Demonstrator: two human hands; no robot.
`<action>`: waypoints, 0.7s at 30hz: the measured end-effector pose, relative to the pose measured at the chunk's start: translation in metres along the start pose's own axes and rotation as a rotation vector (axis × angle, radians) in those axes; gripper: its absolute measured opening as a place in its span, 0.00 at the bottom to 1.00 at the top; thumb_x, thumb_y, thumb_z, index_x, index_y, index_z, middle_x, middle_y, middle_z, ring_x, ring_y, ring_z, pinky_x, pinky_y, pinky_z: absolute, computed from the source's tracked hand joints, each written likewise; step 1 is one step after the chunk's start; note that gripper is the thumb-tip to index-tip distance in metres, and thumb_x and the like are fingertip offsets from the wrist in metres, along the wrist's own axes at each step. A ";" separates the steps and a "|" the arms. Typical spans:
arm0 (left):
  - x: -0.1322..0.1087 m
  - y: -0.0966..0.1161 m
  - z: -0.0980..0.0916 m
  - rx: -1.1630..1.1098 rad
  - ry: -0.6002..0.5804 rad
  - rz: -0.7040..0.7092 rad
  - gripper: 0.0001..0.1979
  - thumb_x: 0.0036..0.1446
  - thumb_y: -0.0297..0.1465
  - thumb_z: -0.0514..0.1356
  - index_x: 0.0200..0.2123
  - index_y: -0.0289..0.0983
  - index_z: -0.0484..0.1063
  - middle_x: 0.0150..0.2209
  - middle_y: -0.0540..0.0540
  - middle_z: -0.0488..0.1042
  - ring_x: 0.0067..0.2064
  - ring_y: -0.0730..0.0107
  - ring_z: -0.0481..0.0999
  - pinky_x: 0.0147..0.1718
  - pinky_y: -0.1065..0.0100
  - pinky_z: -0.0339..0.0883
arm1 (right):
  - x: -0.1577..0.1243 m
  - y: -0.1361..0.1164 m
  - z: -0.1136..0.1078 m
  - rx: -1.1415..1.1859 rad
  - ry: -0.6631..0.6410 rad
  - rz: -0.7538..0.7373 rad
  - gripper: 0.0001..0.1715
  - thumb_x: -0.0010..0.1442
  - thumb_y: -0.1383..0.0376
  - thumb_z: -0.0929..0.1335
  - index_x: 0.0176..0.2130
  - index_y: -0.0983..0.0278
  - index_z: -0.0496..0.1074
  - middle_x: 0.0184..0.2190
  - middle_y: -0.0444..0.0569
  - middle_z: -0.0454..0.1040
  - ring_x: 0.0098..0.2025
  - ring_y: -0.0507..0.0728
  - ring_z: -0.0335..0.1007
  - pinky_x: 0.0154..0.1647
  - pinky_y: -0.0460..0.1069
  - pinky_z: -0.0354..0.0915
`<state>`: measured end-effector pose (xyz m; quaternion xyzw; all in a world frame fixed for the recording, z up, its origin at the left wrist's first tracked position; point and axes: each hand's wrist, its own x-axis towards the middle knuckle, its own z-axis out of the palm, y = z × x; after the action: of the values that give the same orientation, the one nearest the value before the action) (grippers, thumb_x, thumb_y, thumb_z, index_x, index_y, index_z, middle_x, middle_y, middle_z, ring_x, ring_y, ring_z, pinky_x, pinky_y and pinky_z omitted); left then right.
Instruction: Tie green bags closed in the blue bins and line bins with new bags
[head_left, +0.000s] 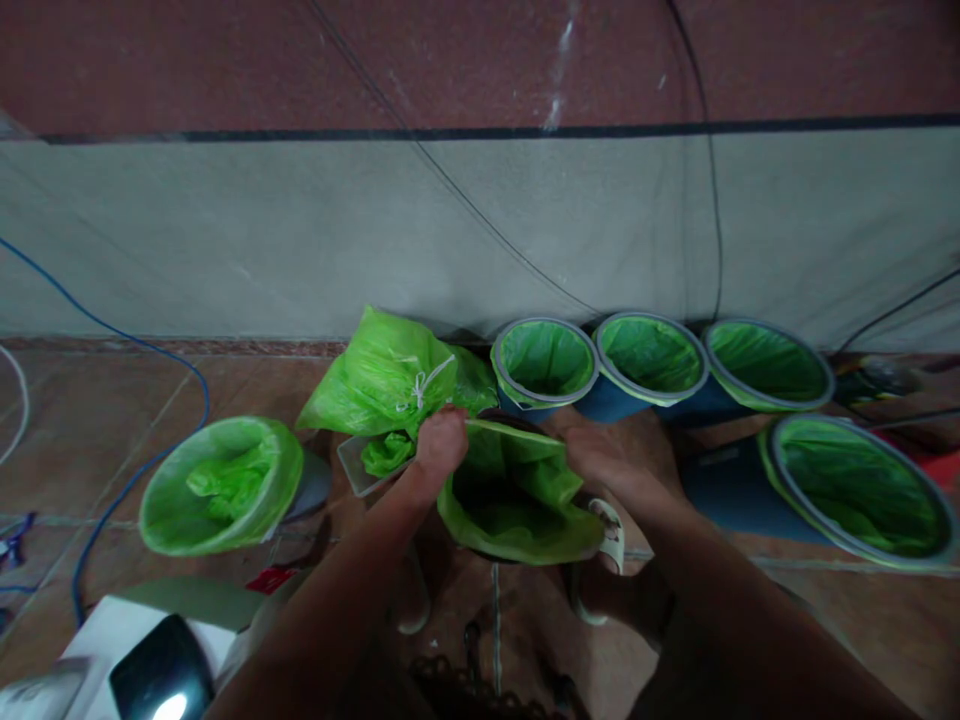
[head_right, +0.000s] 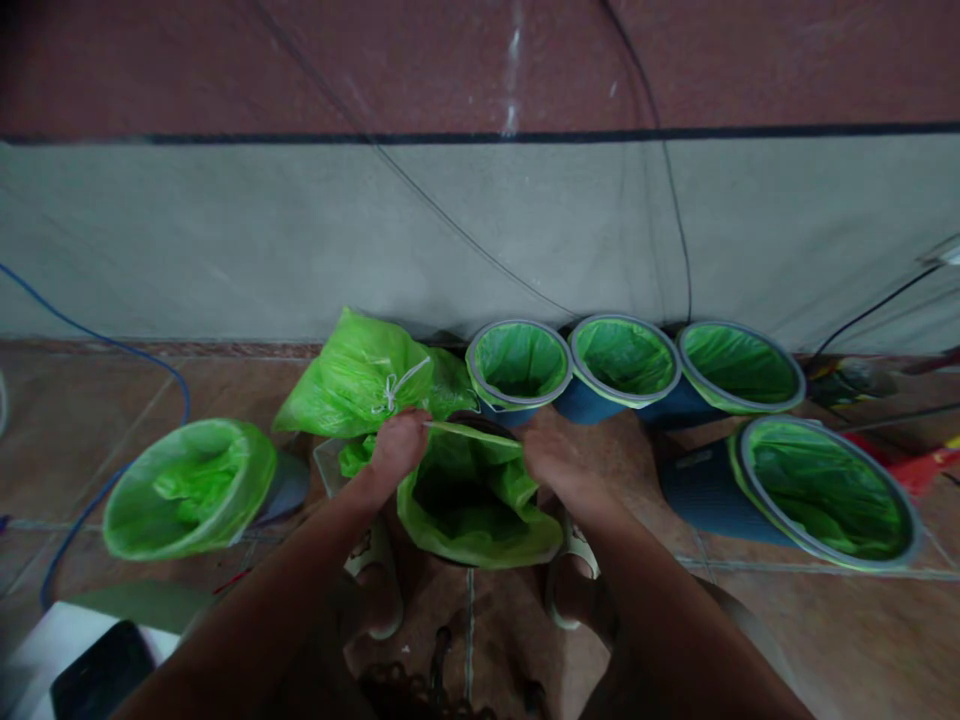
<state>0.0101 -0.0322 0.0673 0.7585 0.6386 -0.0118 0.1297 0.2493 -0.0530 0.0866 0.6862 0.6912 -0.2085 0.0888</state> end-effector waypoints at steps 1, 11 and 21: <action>-0.001 0.002 0.000 -0.014 0.009 0.007 0.16 0.65 0.25 0.49 0.44 0.35 0.77 0.44 0.38 0.79 0.45 0.60 0.80 0.46 0.65 0.70 | 0.000 -0.003 0.001 -0.035 -0.057 0.023 0.13 0.59 0.69 0.65 0.37 0.67 0.81 0.40 0.63 0.81 0.46 0.68 0.79 0.42 0.55 0.71; -0.014 0.034 0.012 -0.210 0.055 0.143 0.13 0.65 0.29 0.52 0.42 0.38 0.77 0.42 0.44 0.81 0.43 0.66 0.79 0.46 0.68 0.70 | 0.001 -0.038 0.017 -0.054 0.074 -0.240 0.20 0.65 0.66 0.63 0.55 0.66 0.72 0.53 0.59 0.75 0.56 0.63 0.71 0.56 0.53 0.63; -0.016 0.031 0.013 -0.252 0.002 0.188 0.11 0.63 0.34 0.57 0.44 0.38 0.76 0.44 0.44 0.81 0.46 0.65 0.79 0.47 0.67 0.70 | 0.004 -0.033 0.010 -0.004 0.101 -0.114 0.21 0.66 0.66 0.59 0.48 0.62 0.77 0.37 0.58 0.81 0.41 0.63 0.79 0.40 0.50 0.67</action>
<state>0.0397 -0.0551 0.0635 0.7928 0.5611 0.0814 0.2236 0.2148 -0.0528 0.0821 0.6552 0.7332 -0.1769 0.0434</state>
